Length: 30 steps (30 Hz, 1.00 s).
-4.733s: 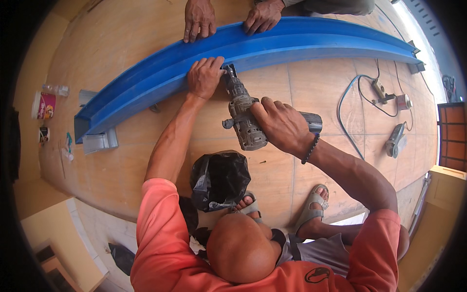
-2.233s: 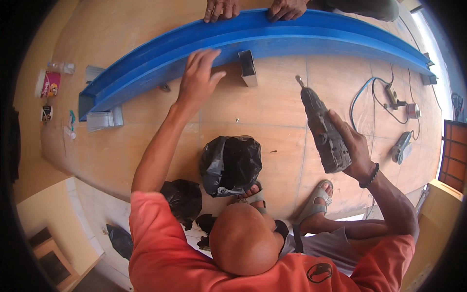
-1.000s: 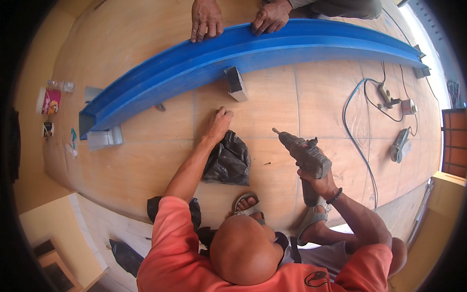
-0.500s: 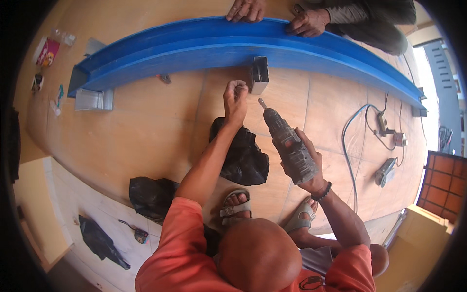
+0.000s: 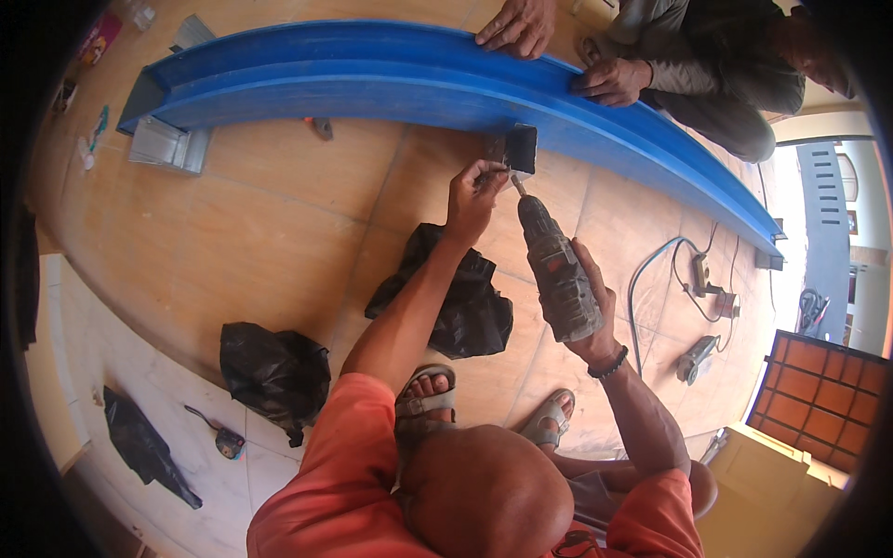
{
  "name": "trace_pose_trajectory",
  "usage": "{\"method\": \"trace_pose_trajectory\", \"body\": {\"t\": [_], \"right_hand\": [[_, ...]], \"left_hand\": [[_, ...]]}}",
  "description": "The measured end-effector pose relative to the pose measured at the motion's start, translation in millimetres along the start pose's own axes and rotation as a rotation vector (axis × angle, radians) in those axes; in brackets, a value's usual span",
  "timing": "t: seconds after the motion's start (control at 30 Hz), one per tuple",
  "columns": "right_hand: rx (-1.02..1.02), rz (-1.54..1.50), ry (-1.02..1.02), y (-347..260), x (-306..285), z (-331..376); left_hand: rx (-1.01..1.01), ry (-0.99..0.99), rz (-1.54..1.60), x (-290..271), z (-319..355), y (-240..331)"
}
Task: The person assembles a long blue metal frame by attaching metal brackets using a power drill and an angle grinder. They work alongside another person who assists by holding the frame steady.
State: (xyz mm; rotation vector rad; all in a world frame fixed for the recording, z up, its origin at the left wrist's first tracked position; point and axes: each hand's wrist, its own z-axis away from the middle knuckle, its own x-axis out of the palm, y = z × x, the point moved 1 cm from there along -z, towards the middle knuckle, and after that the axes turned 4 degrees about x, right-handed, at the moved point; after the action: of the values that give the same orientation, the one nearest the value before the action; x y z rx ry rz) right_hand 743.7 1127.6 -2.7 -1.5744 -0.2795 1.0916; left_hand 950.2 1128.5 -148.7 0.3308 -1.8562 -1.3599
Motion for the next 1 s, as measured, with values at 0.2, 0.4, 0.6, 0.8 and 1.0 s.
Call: {"method": "trace_pose_trajectory", "body": {"t": [0.2, 0.4, 0.6, 0.8, 1.0], "right_hand": [[0.016, 0.162, 0.101, 21.6, -3.8, 12.1], [-0.018, 0.538, 0.176, 95.9, -5.4, 19.9], [-0.025, 0.722, 0.063, 134.2, -12.2, 27.1], [-0.041, 0.719, 0.006, 146.2, -1.2, 30.0], [-0.057, 0.727, -0.006, 157.2, 11.1, 31.2]], "left_hand": [[0.045, 0.021, -0.194, -7.2, -0.2, -2.5], [0.108, 0.254, -0.658, -24.6, 14.1, -19.6], [-0.128, -0.290, -1.402, -45.9, 30.4, -0.5], [0.074, -0.148, -0.984, -28.3, 20.6, 8.9], [0.275, 0.020, -0.671, 15.3, 2.6, -37.1]]}}
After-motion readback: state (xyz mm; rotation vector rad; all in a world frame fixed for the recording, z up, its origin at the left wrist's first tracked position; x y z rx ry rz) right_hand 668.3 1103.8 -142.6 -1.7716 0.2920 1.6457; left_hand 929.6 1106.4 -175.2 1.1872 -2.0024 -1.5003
